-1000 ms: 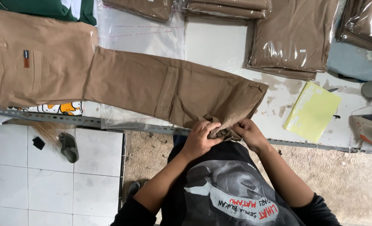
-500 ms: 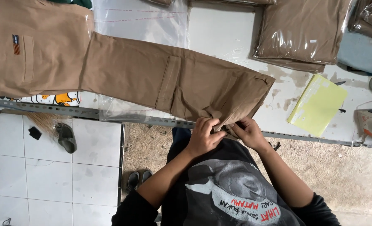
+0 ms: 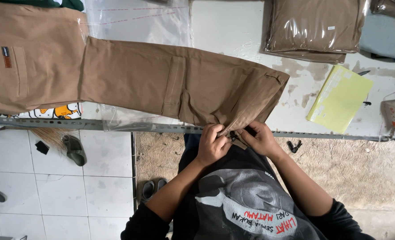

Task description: Folding brown trousers and placing them into plastic bags for packaging at a work station.

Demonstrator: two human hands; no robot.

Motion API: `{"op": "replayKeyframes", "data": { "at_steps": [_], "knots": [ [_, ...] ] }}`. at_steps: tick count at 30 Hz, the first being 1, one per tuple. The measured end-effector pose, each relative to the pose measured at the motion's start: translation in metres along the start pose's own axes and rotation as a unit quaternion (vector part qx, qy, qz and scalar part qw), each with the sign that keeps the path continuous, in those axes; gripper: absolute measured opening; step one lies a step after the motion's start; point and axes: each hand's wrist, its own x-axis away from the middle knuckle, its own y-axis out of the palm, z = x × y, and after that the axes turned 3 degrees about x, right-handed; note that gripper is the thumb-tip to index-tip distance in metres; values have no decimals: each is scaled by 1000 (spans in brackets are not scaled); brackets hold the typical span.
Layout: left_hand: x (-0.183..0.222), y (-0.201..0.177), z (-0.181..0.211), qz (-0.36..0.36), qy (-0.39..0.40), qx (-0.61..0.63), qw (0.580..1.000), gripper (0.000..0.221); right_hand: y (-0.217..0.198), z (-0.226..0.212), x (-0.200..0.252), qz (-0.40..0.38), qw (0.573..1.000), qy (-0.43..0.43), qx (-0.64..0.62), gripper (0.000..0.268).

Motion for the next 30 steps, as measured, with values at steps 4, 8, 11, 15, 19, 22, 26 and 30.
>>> {"op": "replayKeyframes", "data": {
  "at_steps": [4, 8, 11, 15, 19, 22, 26, 30],
  "knots": [
    [-2, 0, 2, -1, 1, 3, 1000, 25, -3, 2, -1, -1, 1000, -8, 11, 9],
    [6, 3, 2, -15, -17, 2, 1000, 17, -5, 15, 3, 2, 999, -35, 12, 11],
    [-6, -3, 7, -35, -58, 34, 997, 25, -20, 55, 17, 3, 994, -107, 18, 29],
    [-30, -16, 12, -130, -131, 154, 971, 62, -36, 74, 34, -22, 967, -147, 206, 132],
    [-55, -21, 22, -204, -185, 327, 904, 76, -36, 132, 61, 85, 960, -86, 254, 69],
    [-56, -27, 12, -201, -211, 290, 912, 71, -34, 156, 76, 193, 959, 63, 197, 11],
    [-39, -34, -29, -331, -203, -86, 917, 57, -22, 167, 87, 316, 897, 85, 296, 13],
    [-27, -21, -47, -405, -251, -152, 866, 56, -12, 149, 73, 272, 816, -235, 452, 81]
  ]
}}
